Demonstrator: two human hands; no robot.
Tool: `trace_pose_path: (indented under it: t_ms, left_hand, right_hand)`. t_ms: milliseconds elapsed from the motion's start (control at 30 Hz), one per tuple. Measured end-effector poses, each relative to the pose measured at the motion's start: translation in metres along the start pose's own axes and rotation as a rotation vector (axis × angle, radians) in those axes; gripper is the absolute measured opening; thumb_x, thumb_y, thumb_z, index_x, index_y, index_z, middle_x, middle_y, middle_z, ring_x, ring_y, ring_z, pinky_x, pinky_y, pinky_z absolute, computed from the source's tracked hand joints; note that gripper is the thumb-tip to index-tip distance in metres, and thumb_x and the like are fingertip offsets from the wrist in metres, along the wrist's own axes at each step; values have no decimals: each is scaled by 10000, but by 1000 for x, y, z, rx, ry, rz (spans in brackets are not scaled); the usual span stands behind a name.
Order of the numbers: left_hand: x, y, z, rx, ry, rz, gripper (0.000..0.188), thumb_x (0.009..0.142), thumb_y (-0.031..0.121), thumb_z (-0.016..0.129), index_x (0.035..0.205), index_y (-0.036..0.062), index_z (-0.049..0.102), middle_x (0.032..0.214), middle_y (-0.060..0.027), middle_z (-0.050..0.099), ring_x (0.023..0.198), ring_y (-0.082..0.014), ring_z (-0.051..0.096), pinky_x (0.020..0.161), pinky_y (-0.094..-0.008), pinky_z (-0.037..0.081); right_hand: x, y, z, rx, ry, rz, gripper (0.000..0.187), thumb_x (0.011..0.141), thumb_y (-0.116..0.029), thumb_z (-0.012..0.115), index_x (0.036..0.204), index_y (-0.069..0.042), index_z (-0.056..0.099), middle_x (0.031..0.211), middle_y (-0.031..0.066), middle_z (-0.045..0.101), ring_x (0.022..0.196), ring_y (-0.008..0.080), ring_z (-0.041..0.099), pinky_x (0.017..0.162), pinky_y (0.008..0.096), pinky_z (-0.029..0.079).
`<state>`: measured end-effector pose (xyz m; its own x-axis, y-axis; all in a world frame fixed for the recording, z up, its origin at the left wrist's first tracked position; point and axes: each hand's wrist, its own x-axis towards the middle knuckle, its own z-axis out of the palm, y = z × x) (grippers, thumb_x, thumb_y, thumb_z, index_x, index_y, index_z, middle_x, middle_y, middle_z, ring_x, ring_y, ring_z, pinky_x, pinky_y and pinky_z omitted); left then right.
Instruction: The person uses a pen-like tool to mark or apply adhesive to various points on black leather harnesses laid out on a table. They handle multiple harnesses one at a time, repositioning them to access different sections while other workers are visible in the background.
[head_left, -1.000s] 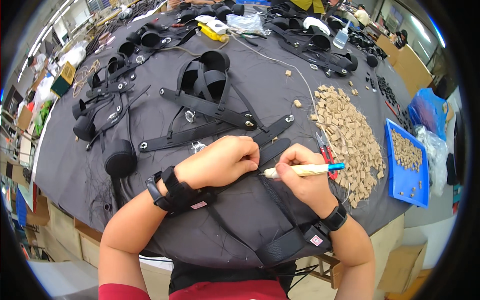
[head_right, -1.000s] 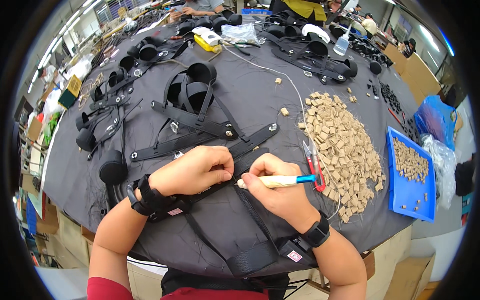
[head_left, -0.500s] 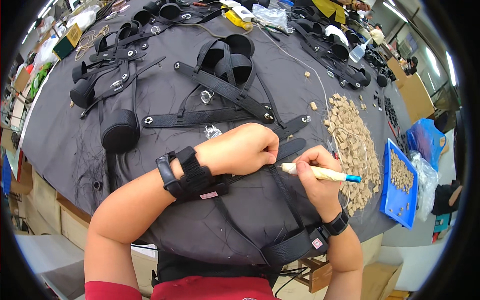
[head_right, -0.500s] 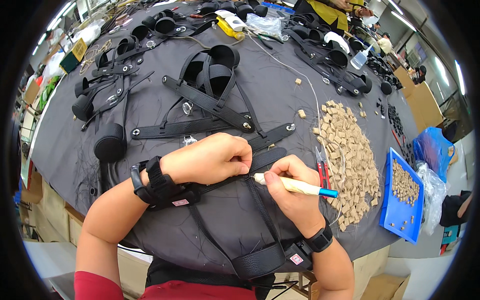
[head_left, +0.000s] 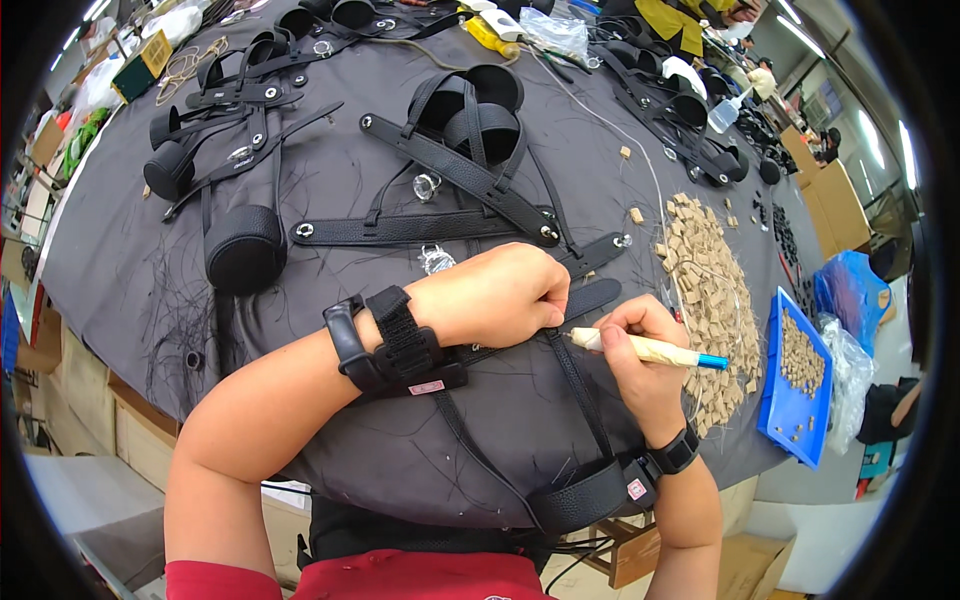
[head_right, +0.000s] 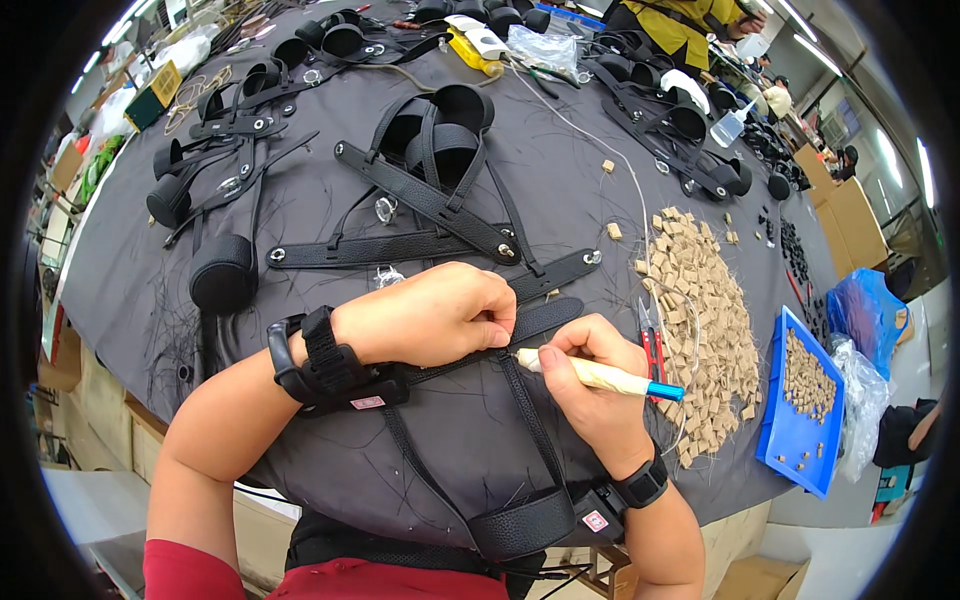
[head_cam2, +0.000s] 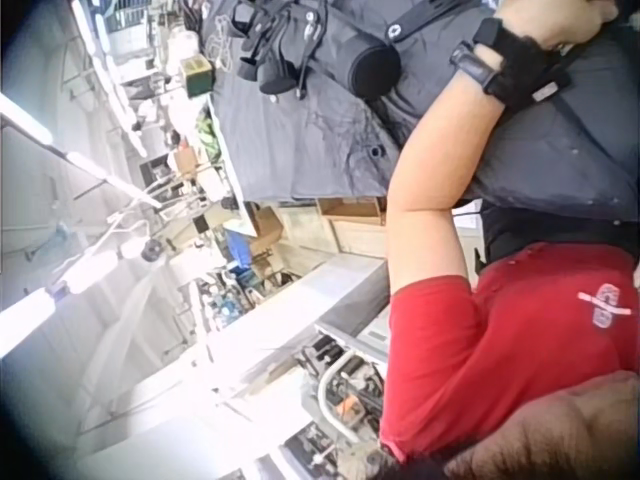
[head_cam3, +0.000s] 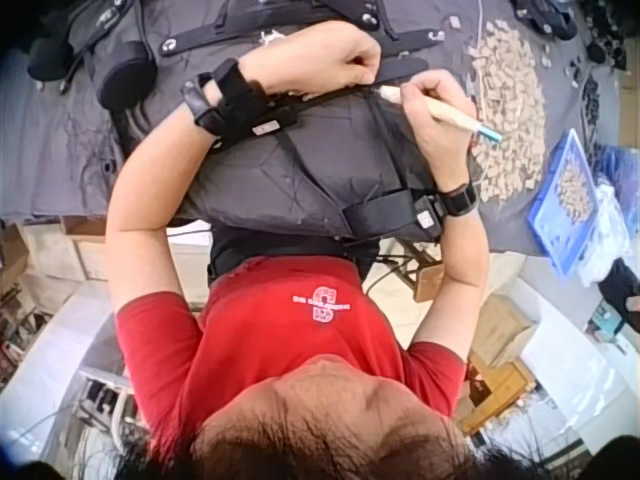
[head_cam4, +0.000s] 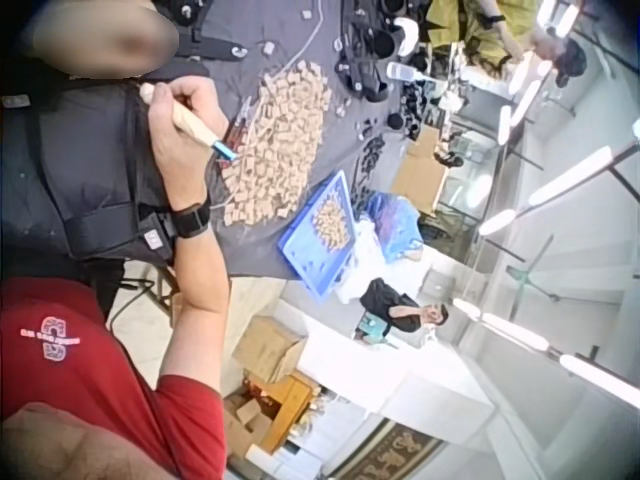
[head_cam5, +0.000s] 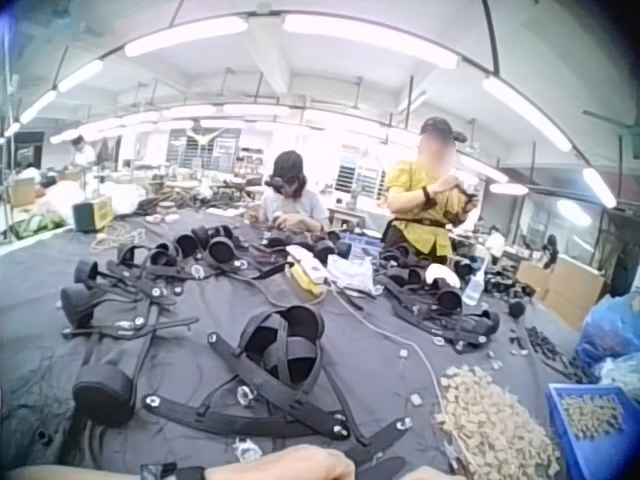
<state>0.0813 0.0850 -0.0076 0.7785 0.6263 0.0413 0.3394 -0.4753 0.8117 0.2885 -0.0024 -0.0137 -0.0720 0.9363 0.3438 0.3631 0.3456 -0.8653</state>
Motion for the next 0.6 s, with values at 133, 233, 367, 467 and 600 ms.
trace_pose_path:
  t_ms: [133, 233, 367, 467, 600]
  left_hand:
    - [0, 2, 0, -15, -4, -24, 120, 854, 97, 668, 877, -19, 648, 807, -156, 645, 737, -269, 626, 674, -363, 483]
    - [-1, 2, 0, -18, -3, -22, 116, 855, 95, 668, 878, -17, 649, 805, -153, 650, 732, -258, 628, 672, -355, 485]
    - [-1, 2, -1, -15, -7, -24, 117, 855, 94, 668, 881, -19, 651, 809, -154, 655, 741, -260, 634, 680, -354, 490]
    - [0, 1, 0, -18, -6, -13, 118, 855, 92, 667, 883, -21, 652, 811, -155, 656, 747, -263, 638, 685, -356, 493]
    - [0, 1, 0, -22, -10, -23, 118, 853, 90, 668, 885, -22, 652, 813, -155, 657, 749, -266, 638, 688, -357, 493]
  right_hand:
    - [0, 1, 0, -2, -1, -5, 109, 873, -51, 694, 834, -6, 602, 681, -10, 592, 585, 19, 486, 520, 197, 379]
    - [0, 2, 0, -7, -5, -12, 109, 874, -55, 695, 838, -5, 605, 683, -8, 592, 587, 21, 488, 522, 199, 381]
    - [0, 2, -1, -23, -11, -15, 106, 876, -58, 694, 843, -3, 610, 688, -1, 601, 591, 24, 497, 526, 199, 386]
    - [0, 1, -1, -19, -3, -13, 104, 876, -58, 693, 845, -1, 611, 692, 3, 608, 593, 25, 502, 528, 198, 389]
    - [0, 2, 1, -2, 3, -5, 102, 872, -54, 693, 842, -2, 610, 693, 5, 611, 592, 25, 504, 528, 197, 391]
